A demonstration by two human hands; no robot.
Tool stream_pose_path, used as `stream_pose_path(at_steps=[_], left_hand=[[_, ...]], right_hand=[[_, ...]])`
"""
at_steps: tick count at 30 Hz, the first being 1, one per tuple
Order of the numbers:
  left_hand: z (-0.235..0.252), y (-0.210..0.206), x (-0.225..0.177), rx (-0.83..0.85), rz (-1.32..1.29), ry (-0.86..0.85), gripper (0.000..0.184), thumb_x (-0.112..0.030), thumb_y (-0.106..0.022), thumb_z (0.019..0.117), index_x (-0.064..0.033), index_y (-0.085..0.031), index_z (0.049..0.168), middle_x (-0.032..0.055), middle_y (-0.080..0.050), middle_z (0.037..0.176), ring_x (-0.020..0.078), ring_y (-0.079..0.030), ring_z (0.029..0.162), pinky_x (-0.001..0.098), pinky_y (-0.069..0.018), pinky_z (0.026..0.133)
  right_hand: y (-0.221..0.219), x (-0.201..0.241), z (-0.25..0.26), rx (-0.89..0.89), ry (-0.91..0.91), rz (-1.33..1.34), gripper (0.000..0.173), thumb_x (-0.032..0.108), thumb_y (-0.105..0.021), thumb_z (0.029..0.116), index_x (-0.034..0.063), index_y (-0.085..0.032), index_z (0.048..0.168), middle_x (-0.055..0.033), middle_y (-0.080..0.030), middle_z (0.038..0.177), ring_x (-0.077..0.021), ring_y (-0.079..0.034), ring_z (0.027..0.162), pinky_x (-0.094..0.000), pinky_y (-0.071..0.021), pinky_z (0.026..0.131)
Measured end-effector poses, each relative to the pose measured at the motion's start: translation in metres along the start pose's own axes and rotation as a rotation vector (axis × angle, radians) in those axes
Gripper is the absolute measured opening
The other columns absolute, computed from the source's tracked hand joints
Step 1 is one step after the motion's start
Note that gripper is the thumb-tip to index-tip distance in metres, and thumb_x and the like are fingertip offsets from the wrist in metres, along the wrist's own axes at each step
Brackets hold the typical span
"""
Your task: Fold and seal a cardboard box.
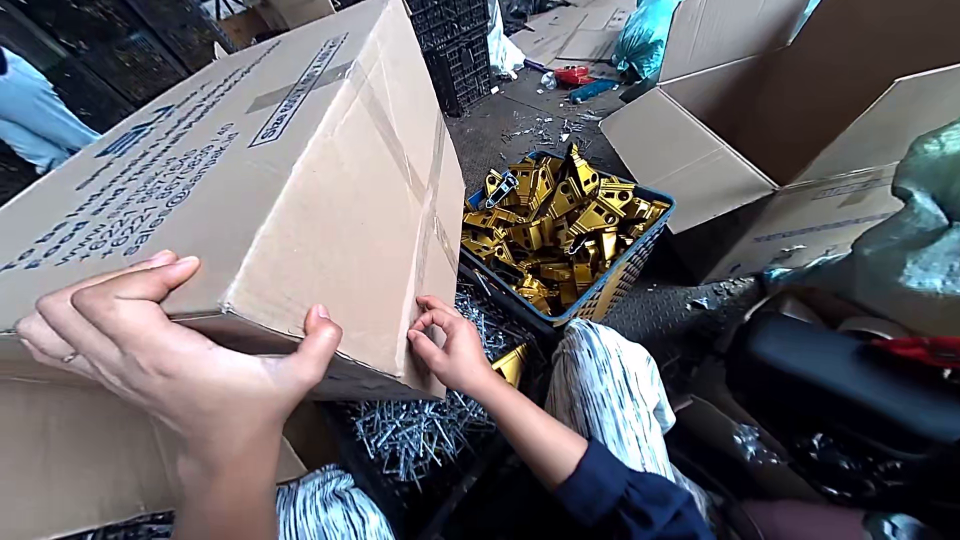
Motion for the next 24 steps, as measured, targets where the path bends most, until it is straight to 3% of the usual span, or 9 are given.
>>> stream_pose_path(at_steps=[6, 10, 13, 17, 24], left_hand=[[-0.001, -0.003, 0.001, -0.014, 0.016, 0.012, 0.093, -0.064, -0.072, 0.0687, 0.001, -0.052, 0.132, 0.0282, -0.054, 0.135, 0.0429, -0.047, 0.132, 0.0579, -0.0311, 0.111], [0.002, -0.001, -0.004, -0.002, 0.025, 0.013, 0.093, -0.062, -0.071, 0.0688, 0.0027, -0.051, 0.132, 0.0294, -0.054, 0.135, 0.045, -0.046, 0.133, 0.059, -0.0308, 0.111], [0.001, -0.001, -0.006, -0.001, 0.032, 0.006, 0.092, -0.062, -0.07, 0.0692, 0.0023, -0.05, 0.132, 0.0288, -0.053, 0.135, 0.0453, -0.046, 0.133, 0.0587, -0.0303, 0.112], [0.0, 0.0, -0.006, -0.01, 0.041, 0.002, 0.093, -0.063, -0.07, 0.069, 0.0021, -0.05, 0.132, 0.0284, -0.053, 0.135, 0.0454, -0.046, 0.132, 0.0585, -0.0307, 0.111], [0.0, 0.001, -0.01, -0.025, 0.02, -0.014, 0.091, -0.063, -0.07, 0.0702, 0.0014, -0.051, 0.131, 0.0275, -0.054, 0.134, 0.0445, -0.047, 0.131, 0.0583, -0.0307, 0.11]], right_hand=[[0.004, 0.002, -0.006, 0.0, 0.042, -0.001, 0.017, 0.013, -0.06, 0.0965, 0.0003, -0.067, 0.087, -0.0145, -0.066, 0.136, -0.02, -0.063, 0.127, -0.0406, -0.0537, 0.101], [0.001, 0.006, -0.003, -0.004, 0.097, -0.071, 0.018, 0.012, -0.061, 0.0953, -0.0009, -0.066, 0.085, -0.0177, -0.068, 0.13, -0.0238, -0.067, 0.119, -0.0414, -0.057, 0.094], [-0.004, 0.01, -0.003, 0.004, 0.077, -0.074, 0.017, 0.012, -0.062, 0.0942, -0.0005, -0.066, 0.084, -0.0185, -0.069, 0.127, -0.0254, -0.066, 0.122, -0.0428, -0.0565, 0.096], [-0.015, 0.008, -0.009, 0.01, 0.041, -0.051, 0.019, 0.016, -0.06, 0.0943, 0.0006, -0.07, 0.091, -0.0188, -0.062, 0.14, -0.027, -0.057, 0.135, -0.0447, -0.0493, 0.108], [-0.016, 0.015, -0.038, 0.034, 0.0, 0.003, 0.019, 0.016, -0.063, 0.089, 0.0029, -0.073, 0.098, -0.0177, -0.058, 0.144, -0.0274, -0.057, 0.132, -0.044, -0.0485, 0.106]])
Point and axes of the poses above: each hand's wrist, its own z-axis towards the middle knuckle, its own y-axis out of the back of the hand, x = y × z, the point moved 2 cm from there along z, towards the middle knuckle
